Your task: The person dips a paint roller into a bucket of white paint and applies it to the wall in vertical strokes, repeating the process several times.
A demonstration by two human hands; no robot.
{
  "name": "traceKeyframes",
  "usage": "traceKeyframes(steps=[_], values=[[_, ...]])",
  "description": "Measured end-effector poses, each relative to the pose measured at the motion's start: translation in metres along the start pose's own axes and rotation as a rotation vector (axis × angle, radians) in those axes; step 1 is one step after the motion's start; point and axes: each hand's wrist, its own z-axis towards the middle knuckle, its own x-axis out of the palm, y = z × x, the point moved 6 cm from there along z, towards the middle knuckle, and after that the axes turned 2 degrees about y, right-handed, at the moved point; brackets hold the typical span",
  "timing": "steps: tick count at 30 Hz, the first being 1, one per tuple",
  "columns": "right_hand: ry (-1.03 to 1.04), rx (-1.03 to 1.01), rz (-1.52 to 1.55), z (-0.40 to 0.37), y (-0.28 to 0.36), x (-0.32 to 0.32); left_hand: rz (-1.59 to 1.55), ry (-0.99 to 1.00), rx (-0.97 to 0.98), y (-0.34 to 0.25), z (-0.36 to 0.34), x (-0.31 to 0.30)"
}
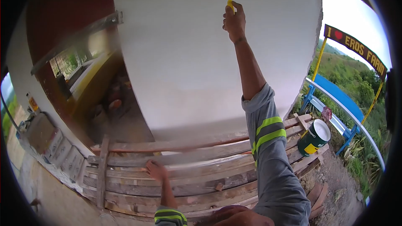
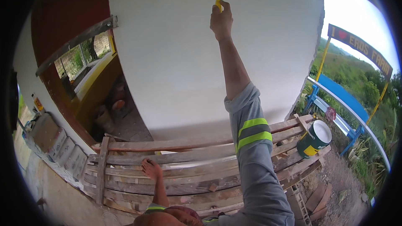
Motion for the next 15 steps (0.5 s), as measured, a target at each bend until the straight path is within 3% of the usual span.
traceKeyframes(steps=[4,5,8,13,14,15], values=[[0.086,-0.130,-0.140,-0.009,-0.005,0.044,-0.035,-0.013,0.008,-0.007,0.001,-0.008],[0.089,-0.072,-0.082,-0.014,-0.031,0.055,-0.034,-0.017,0.011,-0.008,0.000,-0.010],[0.046,-0.057,-0.136,-0.091,-0.069,0.053,-0.024,0.014,-0.002,-0.007,0.000,-0.008],[0.109,0.154,-0.225,-0.251,-0.173,0.025,0.006,0.070,-0.020,-0.013,0.001,-0.012],[0.049,0.014,-0.262,-0.269,-0.215,0.023,0.012,0.073,-0.014,-0.014,0.001,-0.011],[0.048,0.005,-0.260,-0.270,-0.215,0.024,0.014,0.091,-0.023,-0.012,0.002,-0.008]])
